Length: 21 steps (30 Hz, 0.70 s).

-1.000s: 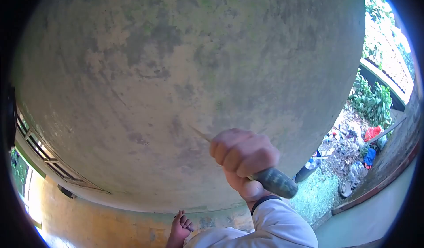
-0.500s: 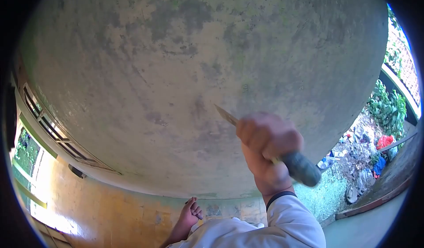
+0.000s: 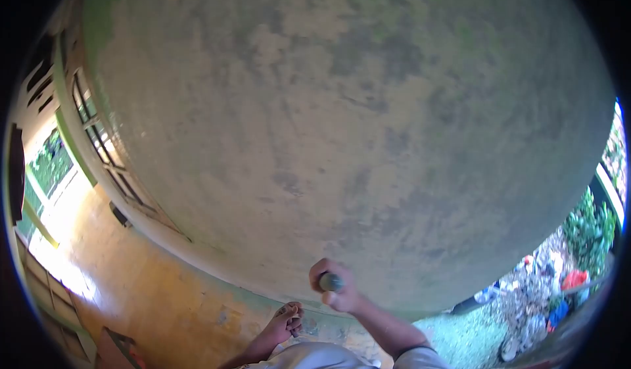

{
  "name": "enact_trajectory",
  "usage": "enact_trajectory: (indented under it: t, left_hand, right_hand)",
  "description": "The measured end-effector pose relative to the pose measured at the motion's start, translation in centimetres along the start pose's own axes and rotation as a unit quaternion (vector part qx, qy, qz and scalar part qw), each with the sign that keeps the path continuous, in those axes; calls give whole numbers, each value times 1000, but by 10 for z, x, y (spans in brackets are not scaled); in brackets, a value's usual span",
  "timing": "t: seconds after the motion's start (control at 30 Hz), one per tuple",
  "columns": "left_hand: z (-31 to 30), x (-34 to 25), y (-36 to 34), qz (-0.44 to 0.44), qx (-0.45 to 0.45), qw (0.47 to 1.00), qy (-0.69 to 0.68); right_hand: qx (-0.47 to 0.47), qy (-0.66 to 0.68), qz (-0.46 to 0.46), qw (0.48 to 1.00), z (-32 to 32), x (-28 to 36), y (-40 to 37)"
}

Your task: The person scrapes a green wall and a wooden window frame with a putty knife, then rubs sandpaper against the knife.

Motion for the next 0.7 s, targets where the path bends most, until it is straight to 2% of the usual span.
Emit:
enact_trajectory:
  t: [0.1, 0.2, 0.3, 0.37, 0.43, 0.47, 0.53, 0.57, 0.63, 0.7]
  left_hand:
    - [14, -14, -6, 17, 1, 999, 29]
    - [-14, 2, 0, 6, 35, 997, 70]
    - [-18, 6, -3, -5, 48, 994, 100]
    - [-18, 2, -8, -5, 53, 996, 77]
    - [-20, 0, -12, -14, 54, 990, 127]
    - [-22, -4, -15, -8, 52, 991, 122]
    - [-33, -13, -22, -39, -7, 977, 212]
    - [-39, -16, -23, -34, -9, 978, 208]
    - [-49, -26, -26, -21, 2, 984, 176]
    - [-59, -43, -33, -4, -18, 984, 175]
  right_hand:
    - [4, 44, 179, 983, 25, -85, -31]
    - [-9, 88, 208, 974, 45, -106, -50]
    - [-11, 95, 187, 978, 56, -122, -58]
    - [-7, 113, 209, 971, 60, -137, -65]
    - [-48, 132, 233, 962, 56, -152, -70]
    - [-41, 132, 237, 962, 60, -156, -70]
    - [-99, 167, 243, 950, 58, -162, -71]
    - [-93, 166, 246, 950, 62, -165, -68]
    - [-108, 112, 192, 969, 58, -163, -56]
    - [-112, 103, 192, 969, 57, -170, -49]
Point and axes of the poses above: each hand's wrist, its own y-axis towards the middle knuckle, its own z-axis out of the palm, x = y × z, the point moved 10 cm from there along y, towards the middle knuckle, and after that the axes turned 11 degrees about x, right-handed, at the moved point
